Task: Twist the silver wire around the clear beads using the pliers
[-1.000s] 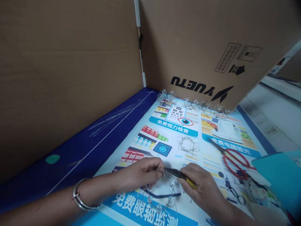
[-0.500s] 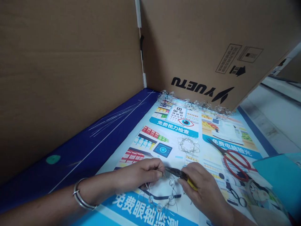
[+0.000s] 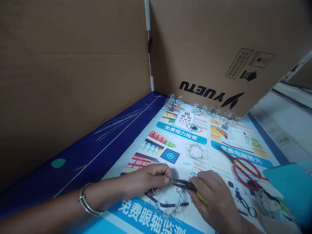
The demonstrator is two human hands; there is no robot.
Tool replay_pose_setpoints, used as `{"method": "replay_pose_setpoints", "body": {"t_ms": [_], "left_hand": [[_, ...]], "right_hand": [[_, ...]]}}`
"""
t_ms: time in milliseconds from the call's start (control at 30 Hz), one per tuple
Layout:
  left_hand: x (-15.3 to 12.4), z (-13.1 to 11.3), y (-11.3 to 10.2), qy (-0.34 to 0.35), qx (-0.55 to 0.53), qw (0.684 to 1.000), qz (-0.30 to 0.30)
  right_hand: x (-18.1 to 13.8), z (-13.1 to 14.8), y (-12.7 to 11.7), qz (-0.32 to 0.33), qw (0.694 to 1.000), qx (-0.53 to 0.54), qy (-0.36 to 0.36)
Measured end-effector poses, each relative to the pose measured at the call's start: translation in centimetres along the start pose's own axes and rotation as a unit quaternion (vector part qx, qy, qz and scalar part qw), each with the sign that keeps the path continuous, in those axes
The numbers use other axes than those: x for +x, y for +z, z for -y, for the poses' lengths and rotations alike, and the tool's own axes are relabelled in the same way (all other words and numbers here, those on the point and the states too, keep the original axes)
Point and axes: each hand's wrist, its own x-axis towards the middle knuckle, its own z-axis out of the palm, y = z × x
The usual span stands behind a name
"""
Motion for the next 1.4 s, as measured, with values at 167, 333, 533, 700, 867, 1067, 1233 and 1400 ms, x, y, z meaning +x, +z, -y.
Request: {"method": "replay_pose_setpoints", "body": {"t_ms": [167, 333, 533, 700, 867, 1067, 1233, 1400], "left_hand": [[0.07, -0.07, -0.08, 0.0, 0.009, 1.0, 0.008], [0.05, 0.11, -0.28, 0.006, 0.013, 0.999, 0.029], [-0.03, -0.09, -0.41, -0.012, 0.006, 0.999, 0.042], [0.02, 0.08, -0.57, -0.019, -0.014, 0.998, 0.057], [0.1, 0.28, -0.72, -0.016, -0.036, 0.997, 0.074], [0.15, 0.14, -0.82, -0.018, -0.035, 0.996, 0.083], [0.1, -0.08, -0.7, -0.03, -0.019, 0.996, 0.077], [0.02, -0.36, -0.56, -0.045, -0.008, 0.996, 0.071]], "right_hand": [[-0.08, 0.13, -0.16, 0.022, 0.999, -0.025, 0.008], [-0.02, -0.01, -0.25, 0.051, 0.999, -0.017, 0.008], [0.02, -0.39, -0.09, 0.068, 0.997, -0.016, -0.019], [0.0, -0.46, -0.07, 0.061, 0.997, -0.039, -0.039], [-0.01, -0.45, 0.02, 0.058, 0.997, -0.034, -0.04], [-0.15, -0.56, 0.15, 0.059, 0.994, -0.066, -0.057], [-0.24, -0.55, -0.28, 0.047, 0.986, -0.124, -0.098], [-0.47, -0.62, -0.83, 0.077, 0.972, -0.176, -0.135]]}}
